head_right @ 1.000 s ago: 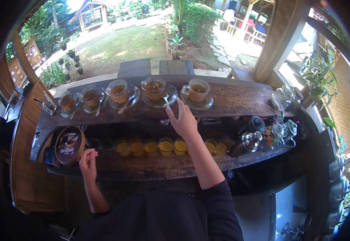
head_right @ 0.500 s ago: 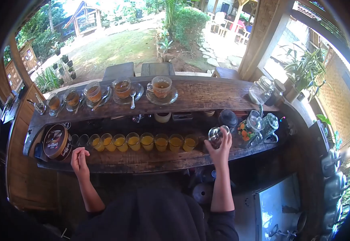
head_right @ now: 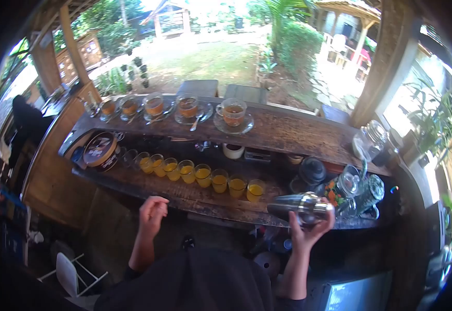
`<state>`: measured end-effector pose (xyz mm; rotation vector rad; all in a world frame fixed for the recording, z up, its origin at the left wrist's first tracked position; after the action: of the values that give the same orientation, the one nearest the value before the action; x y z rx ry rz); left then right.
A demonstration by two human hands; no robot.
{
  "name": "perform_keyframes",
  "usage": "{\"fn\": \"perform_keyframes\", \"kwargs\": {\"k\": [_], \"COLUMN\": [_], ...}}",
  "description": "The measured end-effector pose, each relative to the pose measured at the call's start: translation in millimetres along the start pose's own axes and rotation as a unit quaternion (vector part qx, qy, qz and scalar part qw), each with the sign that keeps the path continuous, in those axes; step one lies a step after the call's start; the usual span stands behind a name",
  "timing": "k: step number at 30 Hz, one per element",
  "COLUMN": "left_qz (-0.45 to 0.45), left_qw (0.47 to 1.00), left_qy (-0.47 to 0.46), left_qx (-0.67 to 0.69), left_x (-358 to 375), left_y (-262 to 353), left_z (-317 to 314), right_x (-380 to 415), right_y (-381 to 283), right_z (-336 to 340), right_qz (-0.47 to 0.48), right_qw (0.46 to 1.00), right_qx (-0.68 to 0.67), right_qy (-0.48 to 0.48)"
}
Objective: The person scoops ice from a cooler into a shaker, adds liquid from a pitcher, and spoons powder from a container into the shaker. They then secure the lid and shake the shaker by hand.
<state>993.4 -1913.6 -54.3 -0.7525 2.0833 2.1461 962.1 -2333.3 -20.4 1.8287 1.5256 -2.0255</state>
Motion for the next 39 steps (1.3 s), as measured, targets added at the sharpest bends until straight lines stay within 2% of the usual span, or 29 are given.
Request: {"fn": "perform_keyframes", "kwargs": {"k": [1,2,3,4,5,6,7,8,9,11,12,13,14,16,17,19,21,23,24,25,27,31,34,39], "left_qz": [0.013,0.013,0.014,0.028,0.038,0.035,0.051,0.064,0.058,-0.013,0.056,0.052,0.052,0.043,0.042,0.029,0.016,-0.018,-0.038,-0.037,-0.077,-0.094,-0.12,-0.144], "left_qw": [0.999,0.998,0.999,0.997,0.993,0.995,0.987,0.972,0.976,0.98,0.979,0.981,0.983,0.986,0.987,0.99,0.994,0.999,0.999,0.999,0.989,0.981,0.966,0.963], "left_qy": [-0.019,-0.063,-0.046,-0.078,-0.108,-0.088,-0.117,-0.146,-0.125,-0.175,-0.16,-0.155,-0.141,-0.118,-0.109,-0.115,-0.086,-0.042,-0.007,0.0,0.082,0.115,0.144,0.125], "left_qx": [-0.037,-0.019,-0.025,0.001,0.029,0.025,0.1,0.175,0.17,0.089,0.11,0.105,0.108,0.108,0.109,0.073,0.065,0.008,-0.021,-0.024,-0.1,-0.122,-0.177,-0.193], "left_x": [11.1,20.4,26.3,30.9,33.7,31.9,33.0,36.9,38.8,43.5,47.0,50.8,52.2,51.3,48.7,44.6,38.5,29.2,24.3,21.2,13.6,1.5,-6.1,-24.8], "left_y": [2.2,-1.2,5.6,16.0,27.6,41.1,57.2,68.4,70.8,76.2,52.9,44.3,37.4,35.1,33.2,34.8,40.2,44.9,48.5,48.8,53.9,62.6,60.4,59.3], "left_z": [-9.2,-17.2,-18.4,-27.6,-36.1,-36.9,-43.3,-48.1,-47.2,-48.6,-39.7,-29.5,-16.7,8.7,20.6,42.6,71.5,112.5,135.5,156.2,205.4,263.8,300.4,338.6], "right_x": [-14.2,-27.8,-38.0,-42.0,-42.5,-37.2,-28.4,-16.0,5.9,50.1,63.8,74.6,77.8,95.6,99.5,107.6,124.1,153.2,163.4,174.8,200.8,238.7,256.4,272.5], "right_y": [-11.8,-34.7,-52.1,-67.1,-82.6,-100.9,-121.0,-137.8,-149.3,-170.1,-177.6,-183.7,-188.9,-200.6,-209.1,-222.6,-237.7,-248.6,-259.6,-266.1,-280.6,-322.3,-342.5,-361.8], "right_z": [0.2,-6.0,-15.3,-26.1,-39.3,-59.2,-78.3,-98.1,-115.9,-146.8,-157.8,-167.8,-174.4,-194.8,-203.7,-227.9,-249.8,-279.4,-291.3,-305.3,-332.0,-374.7,-400.4,-420.7], "right_qz": [-0.005,0.001,0.021,0.026,0.031,0.043,0.054,0.064,0.051,0.06,0.06,0.061,0.063,0.039,0.041,-0.077,-0.089,-0.193,-0.193,-0.236,-0.322,-0.31,-0.285,-0.251], "right_qw": [0.998,0.994,0.984,0.969,0.948,0.922,0.89,0.879,0.859,0.829,0.823,0.817,0.815,0.774,0.769,0.723,0.72,0.693,0.688,0.688,0.683,0.699,0.698,0.722], "right_qx": [-0.058,-0.104,-0.174,-0.239,-0.304,-0.36,-0.414,-0.401,-0.431,-0.464,-0.446,-0.426,-0.432,-0.428,-0.431,-0.486,-0.485,-0.438,-0.442,-0.434,-0.412,-0.47,-0.493,-0.512], "right_qy": [-0.002,-0.019,-0.036,-0.065,-0.093,-0.138,-0.183,-0.252,-0.27,-0.308,-0.346,-0.383,-0.381,-0.465,-0.47,-0.485,-0.489,-0.539,-0.542,-0.531,-0.51,-0.441,-0.434,-0.392]}}
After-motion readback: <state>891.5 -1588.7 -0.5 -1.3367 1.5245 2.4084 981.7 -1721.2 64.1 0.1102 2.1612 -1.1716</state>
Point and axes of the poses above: each hand's wrist, its own x-axis away from the middle knuckle, its own z-axis out of the back of the hand, y = z × x, the point moved 7 cm from there along -x, towards the middle knuckle, and after that the axes turned 15 degrees about y, right-handed, at the moved point
